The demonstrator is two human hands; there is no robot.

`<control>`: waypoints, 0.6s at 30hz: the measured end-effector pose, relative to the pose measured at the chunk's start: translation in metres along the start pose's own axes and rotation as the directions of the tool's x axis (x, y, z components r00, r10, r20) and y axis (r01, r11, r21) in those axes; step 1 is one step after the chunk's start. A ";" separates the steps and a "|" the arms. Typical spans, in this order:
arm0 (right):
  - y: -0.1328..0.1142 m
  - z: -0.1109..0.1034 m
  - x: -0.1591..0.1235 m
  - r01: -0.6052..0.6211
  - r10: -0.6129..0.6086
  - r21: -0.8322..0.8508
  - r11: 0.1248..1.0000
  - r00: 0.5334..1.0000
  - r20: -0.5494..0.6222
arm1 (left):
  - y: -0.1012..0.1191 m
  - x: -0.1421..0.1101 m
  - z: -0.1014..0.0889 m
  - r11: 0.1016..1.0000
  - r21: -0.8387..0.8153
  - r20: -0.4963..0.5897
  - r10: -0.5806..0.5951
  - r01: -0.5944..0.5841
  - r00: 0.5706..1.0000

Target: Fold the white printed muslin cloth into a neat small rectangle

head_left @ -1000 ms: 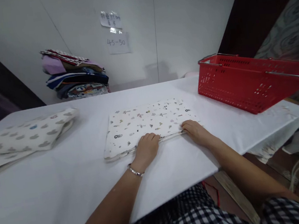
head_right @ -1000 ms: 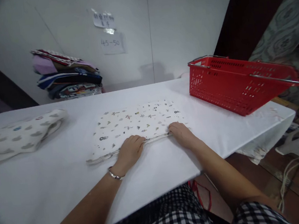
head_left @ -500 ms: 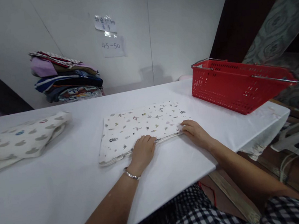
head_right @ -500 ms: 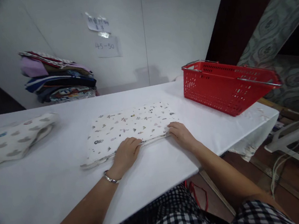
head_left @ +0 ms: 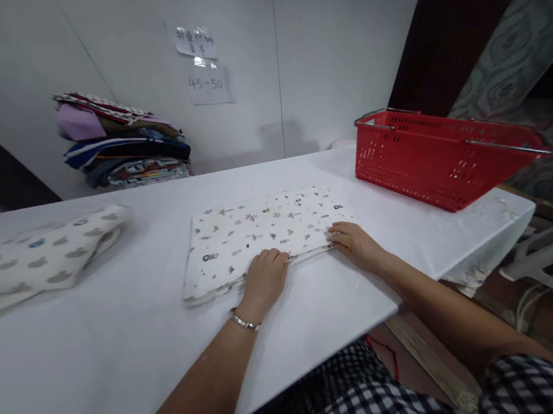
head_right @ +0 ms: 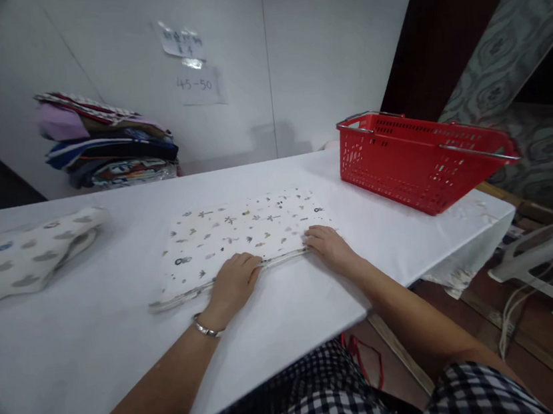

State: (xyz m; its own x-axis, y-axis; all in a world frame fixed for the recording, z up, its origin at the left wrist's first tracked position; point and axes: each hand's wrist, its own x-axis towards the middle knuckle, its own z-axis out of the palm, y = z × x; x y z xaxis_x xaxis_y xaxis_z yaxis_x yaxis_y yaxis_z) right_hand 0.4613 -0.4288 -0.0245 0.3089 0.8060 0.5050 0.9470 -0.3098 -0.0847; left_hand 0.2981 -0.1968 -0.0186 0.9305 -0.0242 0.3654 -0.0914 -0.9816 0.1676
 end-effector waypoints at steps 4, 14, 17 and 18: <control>0.000 0.001 0.001 -0.009 0.010 0.022 1.000 1.000 -0.020 | -0.001 0.000 0.002 1.000 -0.005 -0.011 -0.007 0.007 1.000; 0.001 0.004 -0.003 -0.007 0.008 0.036 0.999 1.000 -0.021 | 0.003 0.001 -0.003 1.000 0.027 0.002 0.003 -0.003 1.000; 0.008 -0.002 -0.008 -0.035 0.038 0.058 0.998 0.999 -0.036 | 0.002 0.002 -0.002 0.999 0.031 -0.005 0.004 -0.004 1.000; 0.012 -0.005 -0.011 -0.060 0.064 0.059 0.996 0.997 -0.052 | 0.002 0.002 -0.002 0.999 0.033 -0.003 0.005 -0.005 1.000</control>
State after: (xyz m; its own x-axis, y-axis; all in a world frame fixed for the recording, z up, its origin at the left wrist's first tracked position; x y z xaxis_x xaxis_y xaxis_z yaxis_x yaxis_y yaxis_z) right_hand 0.4689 -0.4439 -0.0270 0.3634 0.7572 0.5428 0.9302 -0.3274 -0.1660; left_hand 0.2988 -0.1985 -0.0161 0.9289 -0.0281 0.3693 -0.0838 -0.9872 0.1356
